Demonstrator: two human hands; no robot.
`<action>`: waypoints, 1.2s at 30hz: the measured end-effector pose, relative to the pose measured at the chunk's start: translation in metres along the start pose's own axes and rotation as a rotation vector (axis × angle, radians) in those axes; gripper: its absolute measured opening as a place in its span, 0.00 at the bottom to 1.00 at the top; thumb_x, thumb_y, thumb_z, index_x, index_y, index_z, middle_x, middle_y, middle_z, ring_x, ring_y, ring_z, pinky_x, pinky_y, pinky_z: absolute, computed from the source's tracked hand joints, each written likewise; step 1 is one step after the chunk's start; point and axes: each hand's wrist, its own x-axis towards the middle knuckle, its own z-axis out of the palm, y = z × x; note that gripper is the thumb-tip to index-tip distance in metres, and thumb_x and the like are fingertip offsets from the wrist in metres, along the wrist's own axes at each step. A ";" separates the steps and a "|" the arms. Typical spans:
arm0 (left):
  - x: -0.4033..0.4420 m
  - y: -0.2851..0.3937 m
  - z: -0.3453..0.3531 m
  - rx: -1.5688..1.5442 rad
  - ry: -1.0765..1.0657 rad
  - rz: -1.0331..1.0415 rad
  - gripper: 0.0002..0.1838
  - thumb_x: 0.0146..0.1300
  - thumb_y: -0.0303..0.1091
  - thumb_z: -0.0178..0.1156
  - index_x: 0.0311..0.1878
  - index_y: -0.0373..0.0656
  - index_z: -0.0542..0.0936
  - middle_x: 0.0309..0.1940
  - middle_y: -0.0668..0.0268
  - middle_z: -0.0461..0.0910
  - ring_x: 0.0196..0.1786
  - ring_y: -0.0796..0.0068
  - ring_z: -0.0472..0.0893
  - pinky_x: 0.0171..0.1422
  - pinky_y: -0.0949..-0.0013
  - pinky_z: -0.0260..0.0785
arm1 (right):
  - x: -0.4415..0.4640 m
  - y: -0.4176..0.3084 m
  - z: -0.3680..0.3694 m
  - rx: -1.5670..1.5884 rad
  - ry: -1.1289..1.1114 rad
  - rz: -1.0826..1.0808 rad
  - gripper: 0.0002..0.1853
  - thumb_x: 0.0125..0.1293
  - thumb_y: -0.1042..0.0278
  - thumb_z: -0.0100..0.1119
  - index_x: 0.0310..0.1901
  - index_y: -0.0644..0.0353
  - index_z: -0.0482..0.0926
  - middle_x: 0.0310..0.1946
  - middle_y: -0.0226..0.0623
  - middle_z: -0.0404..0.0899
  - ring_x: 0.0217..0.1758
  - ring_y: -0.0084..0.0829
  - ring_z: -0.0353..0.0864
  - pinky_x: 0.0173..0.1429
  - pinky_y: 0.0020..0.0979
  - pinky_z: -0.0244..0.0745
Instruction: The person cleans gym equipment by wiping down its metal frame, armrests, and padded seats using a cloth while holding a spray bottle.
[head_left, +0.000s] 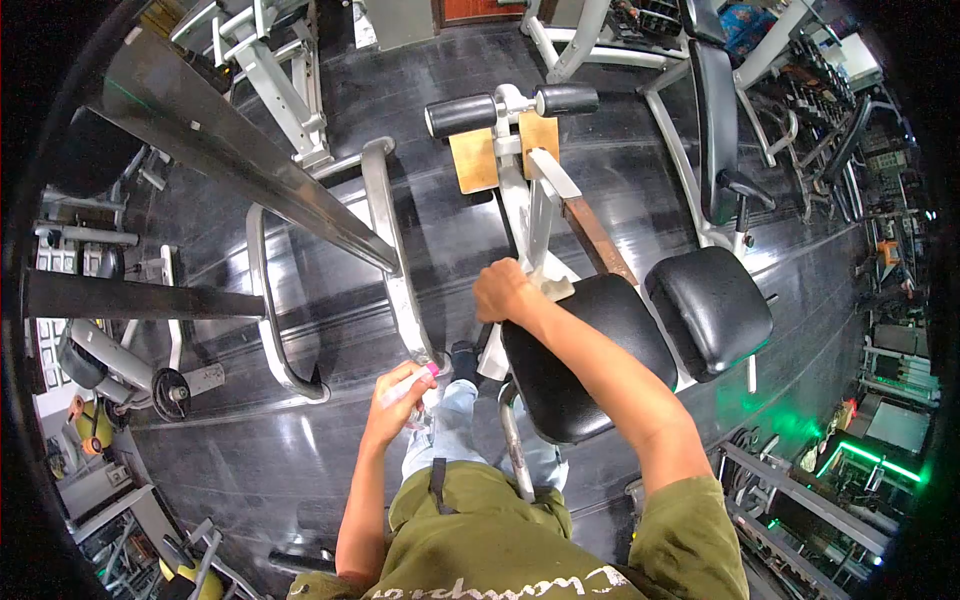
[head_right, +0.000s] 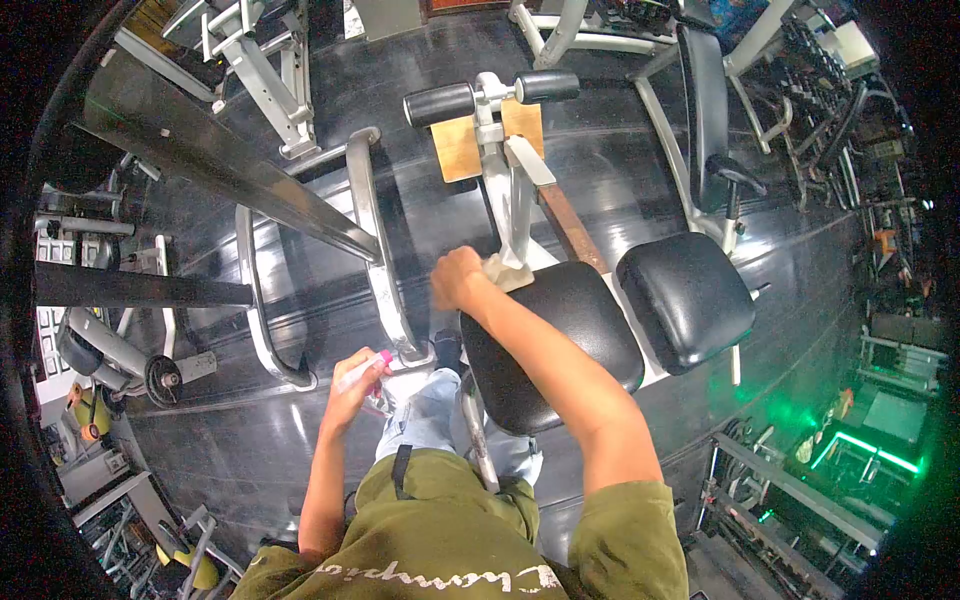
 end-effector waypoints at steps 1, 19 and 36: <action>0.000 0.000 0.001 0.001 0.000 0.001 0.16 0.69 0.42 0.61 0.33 0.38 0.82 0.29 0.69 0.76 0.23 0.82 0.75 0.30 0.75 0.66 | -0.001 -0.006 0.002 -0.067 0.026 -0.060 0.20 0.57 0.47 0.61 0.44 0.49 0.89 0.45 0.35 0.88 0.49 0.38 0.88 0.49 0.38 0.82; 0.001 -0.003 0.002 -0.001 -0.013 -0.016 0.18 0.69 0.45 0.58 0.33 0.38 0.80 0.29 0.68 0.80 0.24 0.81 0.73 0.32 0.75 0.65 | -0.043 -0.020 0.021 -0.116 0.415 -0.320 0.08 0.48 0.60 0.65 0.29 0.50 0.88 0.33 0.33 0.86 0.47 0.36 0.83 0.40 0.36 0.77; -0.026 0.009 0.018 -0.090 -0.064 0.092 0.19 0.70 0.47 0.59 0.33 0.39 0.82 0.26 0.71 0.79 0.24 0.84 0.73 0.32 0.76 0.66 | -0.184 -0.072 0.048 -0.067 0.452 -0.351 0.08 0.50 0.61 0.65 0.29 0.51 0.88 0.39 0.29 0.83 0.50 0.37 0.78 0.37 0.35 0.78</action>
